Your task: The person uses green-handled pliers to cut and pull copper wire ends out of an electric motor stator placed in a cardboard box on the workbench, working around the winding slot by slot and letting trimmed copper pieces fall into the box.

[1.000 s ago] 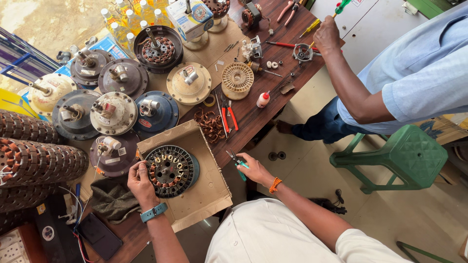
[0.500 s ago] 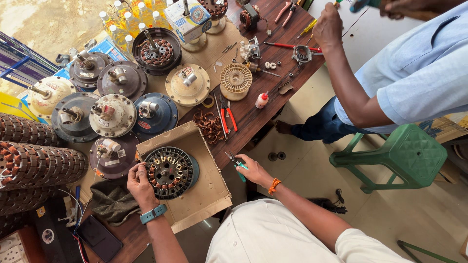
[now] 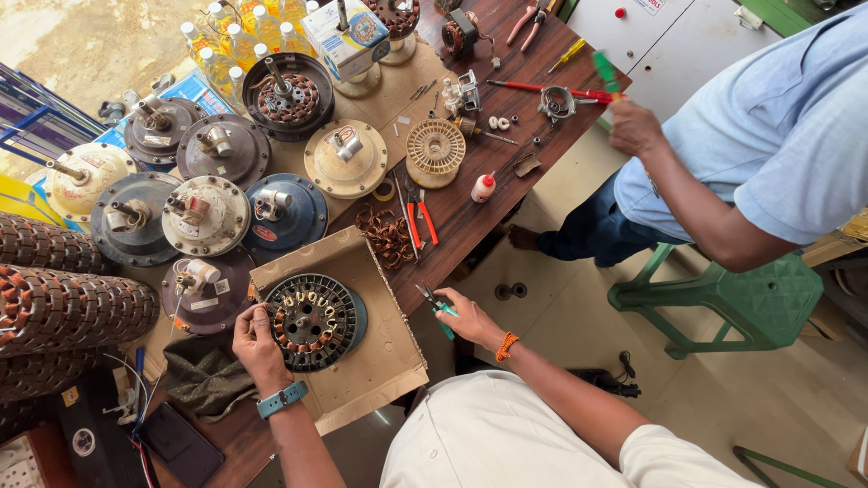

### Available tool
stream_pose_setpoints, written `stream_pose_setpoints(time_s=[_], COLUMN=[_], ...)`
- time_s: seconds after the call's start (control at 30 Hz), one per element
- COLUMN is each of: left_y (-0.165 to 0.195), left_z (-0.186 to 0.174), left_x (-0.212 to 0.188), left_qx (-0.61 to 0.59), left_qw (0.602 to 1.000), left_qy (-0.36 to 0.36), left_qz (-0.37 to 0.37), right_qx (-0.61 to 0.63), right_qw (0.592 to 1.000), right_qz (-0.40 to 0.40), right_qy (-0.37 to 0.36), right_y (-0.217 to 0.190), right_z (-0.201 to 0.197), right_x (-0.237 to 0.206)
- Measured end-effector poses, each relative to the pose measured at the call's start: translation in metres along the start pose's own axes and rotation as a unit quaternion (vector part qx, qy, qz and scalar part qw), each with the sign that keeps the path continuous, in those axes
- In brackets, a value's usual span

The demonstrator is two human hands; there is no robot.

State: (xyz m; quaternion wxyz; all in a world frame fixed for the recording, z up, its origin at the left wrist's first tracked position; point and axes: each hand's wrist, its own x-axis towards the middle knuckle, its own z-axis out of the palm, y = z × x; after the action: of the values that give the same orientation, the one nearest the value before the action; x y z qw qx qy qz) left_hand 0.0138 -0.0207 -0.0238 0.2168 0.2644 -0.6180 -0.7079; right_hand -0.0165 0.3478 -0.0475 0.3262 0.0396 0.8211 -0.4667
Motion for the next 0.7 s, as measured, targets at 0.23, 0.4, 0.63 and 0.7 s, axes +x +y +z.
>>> stream_pose_setpoints(time_s=[0.23, 0.4, 0.63, 0.7], left_y=[-0.003, 0.005, -0.008, -0.015], left_z=[-0.001, 0.007, -0.005, -0.007], left_x=[0.001, 0.001, 0.003, 0.008], left_qx=[-0.018, -0.028, 0.073, 0.104], left_qw=[1.0, 0.999, 0.997, 0.994], left_qy=[-0.005, -0.018, 0.023, 0.019], left_qz=[-0.004, 0.005, -0.005, 0.02], right_qx=[0.015, 0.043, 0.114, 0.192], right_qw=[1.0, 0.999, 0.993, 0.98], right_qz=[-0.015, -0.011, -0.041, -0.041], right_qy=[-0.001, 0.023, 0.005, -0.042], right_y=[0.009, 0.015, -0.014, -0.039], right_z=[0.003, 0.005, -0.008, -0.015], right_x=[0.001, 0.007, -0.019, -0.03])
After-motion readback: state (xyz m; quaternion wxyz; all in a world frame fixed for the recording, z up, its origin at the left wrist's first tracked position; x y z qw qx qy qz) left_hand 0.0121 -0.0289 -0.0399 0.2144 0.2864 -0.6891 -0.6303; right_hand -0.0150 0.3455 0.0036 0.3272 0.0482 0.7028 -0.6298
